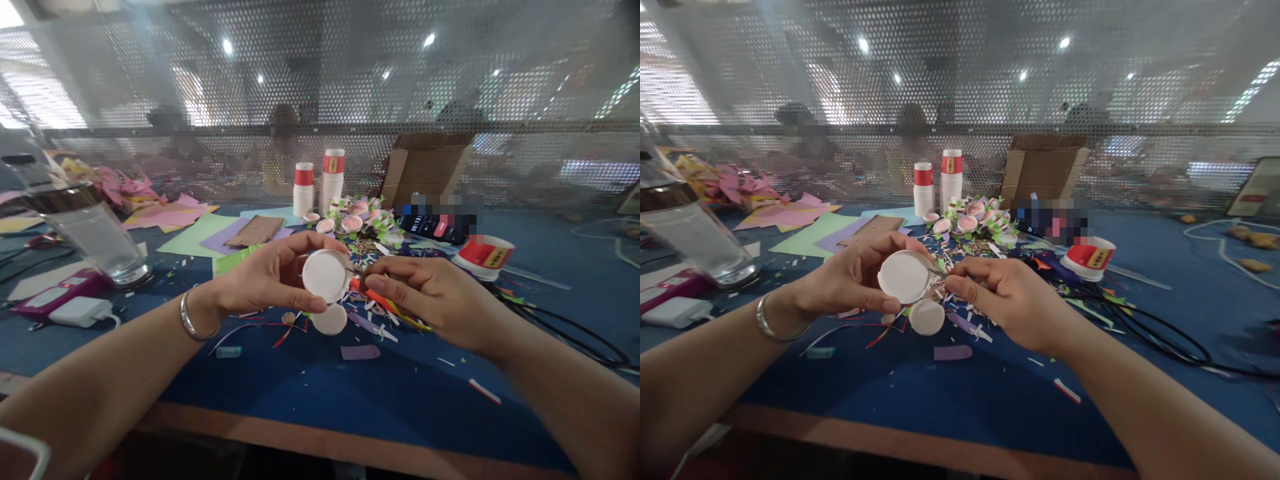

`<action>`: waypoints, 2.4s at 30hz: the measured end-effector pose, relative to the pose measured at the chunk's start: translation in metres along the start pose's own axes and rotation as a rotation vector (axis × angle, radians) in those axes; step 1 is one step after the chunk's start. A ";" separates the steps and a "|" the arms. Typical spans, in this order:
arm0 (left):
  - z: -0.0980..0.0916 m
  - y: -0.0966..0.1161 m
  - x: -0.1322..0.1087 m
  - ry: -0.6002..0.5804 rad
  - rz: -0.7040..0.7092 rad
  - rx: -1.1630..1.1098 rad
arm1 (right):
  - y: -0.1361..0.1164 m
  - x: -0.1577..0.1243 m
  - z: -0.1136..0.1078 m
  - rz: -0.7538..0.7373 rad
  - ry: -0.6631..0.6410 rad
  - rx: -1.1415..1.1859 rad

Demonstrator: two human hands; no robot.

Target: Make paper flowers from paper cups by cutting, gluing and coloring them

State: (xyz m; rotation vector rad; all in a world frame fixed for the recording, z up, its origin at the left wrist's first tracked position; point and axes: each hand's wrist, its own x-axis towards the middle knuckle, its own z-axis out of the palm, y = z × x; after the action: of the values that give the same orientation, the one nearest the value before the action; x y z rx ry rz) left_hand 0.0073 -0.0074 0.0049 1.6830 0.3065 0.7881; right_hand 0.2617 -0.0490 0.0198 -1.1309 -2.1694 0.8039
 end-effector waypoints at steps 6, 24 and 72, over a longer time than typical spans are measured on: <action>0.000 -0.002 0.000 0.002 -0.016 -0.072 | 0.002 0.000 0.000 -0.016 0.002 0.011; 0.017 -0.020 0.004 0.300 0.234 0.172 | 0.003 0.000 0.011 0.031 0.162 -0.134; 0.045 -0.006 0.003 0.492 -0.119 -0.177 | 0.008 -0.006 0.018 -0.163 0.195 -0.284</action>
State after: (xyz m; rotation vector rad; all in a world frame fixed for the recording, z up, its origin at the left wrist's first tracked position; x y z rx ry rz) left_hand 0.0400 -0.0383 -0.0029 1.2773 0.6500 1.1018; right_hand 0.2561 -0.0552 0.0005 -1.0975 -2.2202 0.3066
